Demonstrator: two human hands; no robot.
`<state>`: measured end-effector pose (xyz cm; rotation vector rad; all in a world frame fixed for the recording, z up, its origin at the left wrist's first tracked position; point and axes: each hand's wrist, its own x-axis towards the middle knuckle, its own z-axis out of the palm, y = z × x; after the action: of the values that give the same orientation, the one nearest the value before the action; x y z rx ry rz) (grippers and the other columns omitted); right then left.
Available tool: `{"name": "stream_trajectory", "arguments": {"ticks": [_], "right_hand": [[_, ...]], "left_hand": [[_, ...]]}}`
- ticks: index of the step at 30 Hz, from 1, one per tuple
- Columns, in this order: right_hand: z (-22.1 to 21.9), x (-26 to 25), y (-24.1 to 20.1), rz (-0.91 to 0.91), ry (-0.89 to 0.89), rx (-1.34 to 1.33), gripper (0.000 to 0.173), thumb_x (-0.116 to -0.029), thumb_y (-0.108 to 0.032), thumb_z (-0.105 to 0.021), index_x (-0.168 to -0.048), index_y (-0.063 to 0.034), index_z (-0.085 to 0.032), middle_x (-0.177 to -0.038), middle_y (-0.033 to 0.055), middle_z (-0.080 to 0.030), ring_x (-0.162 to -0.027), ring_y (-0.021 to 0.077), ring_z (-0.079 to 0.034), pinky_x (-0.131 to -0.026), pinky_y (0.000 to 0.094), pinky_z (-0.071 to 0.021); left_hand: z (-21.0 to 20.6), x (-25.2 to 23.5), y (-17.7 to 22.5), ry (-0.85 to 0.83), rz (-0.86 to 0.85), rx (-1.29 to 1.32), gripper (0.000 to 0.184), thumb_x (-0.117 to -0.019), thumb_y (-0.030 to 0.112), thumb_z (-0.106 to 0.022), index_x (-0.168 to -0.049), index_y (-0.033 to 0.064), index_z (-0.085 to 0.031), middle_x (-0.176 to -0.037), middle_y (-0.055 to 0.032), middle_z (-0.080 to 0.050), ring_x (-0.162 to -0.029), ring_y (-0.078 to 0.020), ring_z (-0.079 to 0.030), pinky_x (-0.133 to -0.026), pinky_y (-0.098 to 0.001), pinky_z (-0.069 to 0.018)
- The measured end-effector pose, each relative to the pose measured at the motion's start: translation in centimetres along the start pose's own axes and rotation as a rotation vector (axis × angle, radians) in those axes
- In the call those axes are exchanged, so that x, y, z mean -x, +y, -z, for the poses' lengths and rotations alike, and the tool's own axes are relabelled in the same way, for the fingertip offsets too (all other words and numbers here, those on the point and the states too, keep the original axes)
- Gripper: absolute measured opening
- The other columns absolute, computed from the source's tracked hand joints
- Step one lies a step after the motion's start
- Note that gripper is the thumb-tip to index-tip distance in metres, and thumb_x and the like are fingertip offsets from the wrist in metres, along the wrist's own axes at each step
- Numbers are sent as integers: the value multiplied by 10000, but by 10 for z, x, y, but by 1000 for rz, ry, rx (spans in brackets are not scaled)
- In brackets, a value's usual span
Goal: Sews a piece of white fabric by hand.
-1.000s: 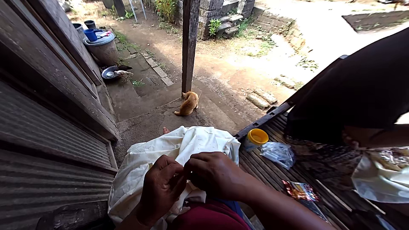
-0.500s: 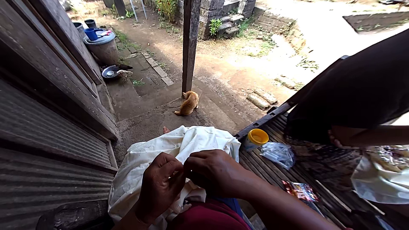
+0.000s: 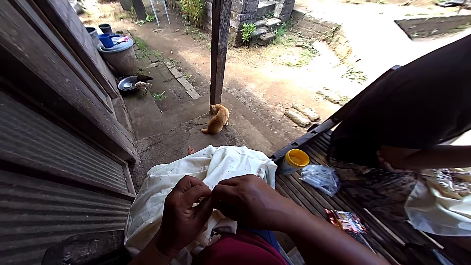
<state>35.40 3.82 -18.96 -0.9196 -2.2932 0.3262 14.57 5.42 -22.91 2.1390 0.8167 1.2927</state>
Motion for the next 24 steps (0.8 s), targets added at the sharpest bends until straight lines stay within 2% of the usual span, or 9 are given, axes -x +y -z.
{"name": "stream_trajectory", "arguments": {"ticks": [2,4,7,11,15,17,19,22,24], "right_hand": [[-2,-1,-2,-130,55,71,144,-972,-165,-567,-878,-105,-656,-710,26,-628,-598,150,-625,-502,320,-495],[0,0,0,-203,-11,80,137,-956,-167,-575,-873,-104,-663,-699,29,-617,-592,161,-618,-504,341,-489],[1,1,1,1,-21,-14,158,-974,-152,-582,-843,-104,-657,-688,23,-605,-598,151,-603,-498,320,-467],[-2,-1,0,-196,43,107,136,-947,-174,-576,-859,-114,-662,-693,20,-623,-585,150,-621,-494,327,-486],[1,1,2,-9,-12,1,156,-967,-156,-586,-839,-109,-662,-689,17,-614,-595,144,-606,-493,319,-467],[-2,-1,0,-91,65,63,152,-967,-163,-566,-856,-111,-656,-704,17,-625,-601,138,-619,-501,308,-485],[-3,-1,1,-180,34,105,136,-944,-171,-579,-850,-117,-661,-689,15,-618,-588,141,-617,-496,319,-482],[0,1,3,8,-24,11,154,-954,-154,-599,-820,-110,-660,-674,17,-608,-582,146,-602,-485,318,-461],[-1,-1,0,-23,46,19,145,-970,-157,-583,-860,-103,-660,-704,24,-625,-605,143,-616,-507,305,-481]], "left_hand": [[-1,0,1,-4,-14,13,105,-947,204,-701,-938,104,-730,-972,-15,-629,-838,8,-606,-712,-117,-529],[0,-2,0,21,-21,13,79,-933,174,-703,-928,102,-733,-989,-21,-634,-849,3,-610,-710,-114,-527],[0,-1,-2,9,-11,25,142,-965,240,-690,-940,104,-721,-979,-16,-623,-852,10,-592,-713,-112,-508],[-1,-1,0,13,-12,33,85,-944,187,-703,-938,107,-732,-983,-17,-628,-850,0,-607,-720,-120,-527],[0,-1,-2,0,0,34,131,-964,234,-688,-944,107,-715,-971,-10,-618,-846,13,-591,-710,-109,-508],[-1,0,0,-9,3,47,104,-953,211,-697,-945,112,-724,-969,-9,-616,-842,13,-594,-712,-112,-518],[0,-2,0,11,-8,32,81,-939,181,-702,-933,106,-732,-977,-16,-627,-845,1,-604,-711,-119,-522],[1,-2,-3,6,-4,21,126,-955,228,-695,-939,106,-722,-969,-13,-622,-845,10,-593,-706,-111,-510],[0,0,-2,-16,-1,47,129,-958,234,-699,-948,107,-715,-963,-11,-612,-842,13,-584,-712,-111,-506]]}}
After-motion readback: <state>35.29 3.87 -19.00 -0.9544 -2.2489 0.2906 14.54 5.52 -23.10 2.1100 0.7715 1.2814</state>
